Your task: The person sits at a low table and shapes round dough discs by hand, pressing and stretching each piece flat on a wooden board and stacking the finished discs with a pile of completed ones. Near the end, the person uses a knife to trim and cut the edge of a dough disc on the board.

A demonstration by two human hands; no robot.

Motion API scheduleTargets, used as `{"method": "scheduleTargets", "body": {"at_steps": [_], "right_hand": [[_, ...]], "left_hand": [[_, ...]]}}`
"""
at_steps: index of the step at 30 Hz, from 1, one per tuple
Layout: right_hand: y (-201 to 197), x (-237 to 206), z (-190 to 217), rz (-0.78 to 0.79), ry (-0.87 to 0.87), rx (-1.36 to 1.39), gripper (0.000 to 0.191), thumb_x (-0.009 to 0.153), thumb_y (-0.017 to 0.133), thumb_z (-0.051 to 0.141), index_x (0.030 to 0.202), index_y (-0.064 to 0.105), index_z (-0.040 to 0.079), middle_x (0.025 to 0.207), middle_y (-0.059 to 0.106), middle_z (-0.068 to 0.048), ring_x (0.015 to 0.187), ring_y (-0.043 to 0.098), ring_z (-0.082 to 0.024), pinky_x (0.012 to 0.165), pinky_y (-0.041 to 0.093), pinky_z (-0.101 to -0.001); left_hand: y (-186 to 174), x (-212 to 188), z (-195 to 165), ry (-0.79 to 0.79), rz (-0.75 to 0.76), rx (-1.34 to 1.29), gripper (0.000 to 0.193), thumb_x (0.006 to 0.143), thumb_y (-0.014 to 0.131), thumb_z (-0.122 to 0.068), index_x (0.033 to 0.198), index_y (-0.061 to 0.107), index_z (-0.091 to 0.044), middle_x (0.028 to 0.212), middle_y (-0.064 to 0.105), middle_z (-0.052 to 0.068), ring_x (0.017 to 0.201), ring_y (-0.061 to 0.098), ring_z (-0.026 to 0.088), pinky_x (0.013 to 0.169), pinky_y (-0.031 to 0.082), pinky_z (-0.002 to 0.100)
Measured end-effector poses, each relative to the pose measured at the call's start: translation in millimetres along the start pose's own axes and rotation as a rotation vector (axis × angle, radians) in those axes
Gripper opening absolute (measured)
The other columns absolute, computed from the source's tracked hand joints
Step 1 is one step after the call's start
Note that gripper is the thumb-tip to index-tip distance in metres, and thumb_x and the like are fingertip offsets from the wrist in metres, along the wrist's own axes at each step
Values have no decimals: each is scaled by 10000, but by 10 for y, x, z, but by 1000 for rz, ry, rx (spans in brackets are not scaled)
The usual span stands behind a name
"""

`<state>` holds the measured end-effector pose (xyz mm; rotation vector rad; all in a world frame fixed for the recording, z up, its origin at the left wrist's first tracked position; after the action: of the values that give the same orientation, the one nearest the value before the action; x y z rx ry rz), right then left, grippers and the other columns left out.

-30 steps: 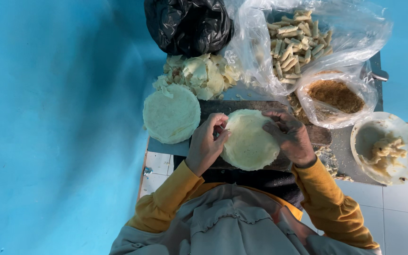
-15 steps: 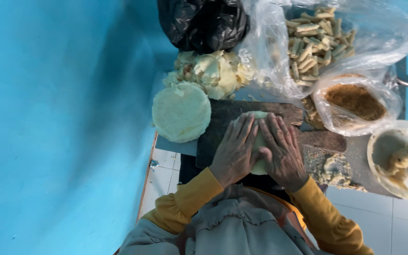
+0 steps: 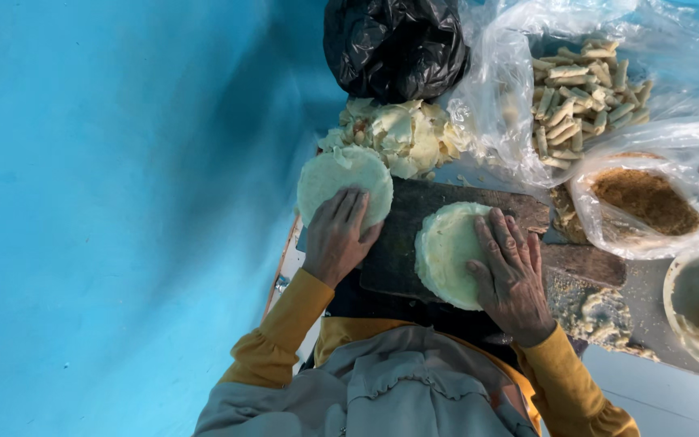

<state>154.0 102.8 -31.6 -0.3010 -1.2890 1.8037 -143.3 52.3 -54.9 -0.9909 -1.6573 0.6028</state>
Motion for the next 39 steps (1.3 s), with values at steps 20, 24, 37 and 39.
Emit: {"method": "scheduleTargets", "body": {"at_steps": [20, 24, 37, 39], "right_hand": [[280, 1608, 978, 236, -546, 297, 716, 783, 805, 180, 1414, 485, 72, 1352, 585, -205, 1274, 547, -386, 1034, 441, -485], [381, 1820, 1060, 419, -448, 146, 532, 744, 790, 191, 1218, 562, 115, 1079, 686, -121, 1067, 651, -354, 869, 513, -480], [292, 2107, 1029, 394, -479, 166, 237, 914, 762, 312, 1072, 674, 160, 811, 731, -105, 740, 712, -300, 644, 524, -403], [292, 2180, 1014, 494, -182, 333, 408, 876, 802, 275, 1235, 643, 164, 843, 725, -124, 726, 683, -282, 633, 535, -391]], "left_hand": [[-208, 306, 44, -255, -105, -330, 93, 986, 652, -174, 1030, 683, -98, 806, 703, 175, 761, 682, 402, 633, 520, 487], [-171, 209, 7, -392, -58, -367, 84, 1029, 650, -179, 1042, 658, -96, 874, 695, 175, 850, 672, 398, 710, 508, 503], [185, -382, -414, -88, -106, -63, 479, 918, 702, -153, 1348, 607, 34, 1388, 612, 181, 1274, 582, 335, 1065, 465, 446], [211, -394, -414, -109, -76, -64, 476, 934, 692, -156, 1356, 601, 45, 1367, 612, 192, 1271, 579, 346, 1071, 469, 449]]}}
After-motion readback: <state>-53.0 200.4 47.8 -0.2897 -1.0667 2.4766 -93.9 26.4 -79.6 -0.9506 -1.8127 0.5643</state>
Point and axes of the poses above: each hand's wrist, its own x-axis towards the middle knuckle, its own y-axis out of the palm, z = x × y, the point moved 1 cm from there along x, towards the middle knuckle
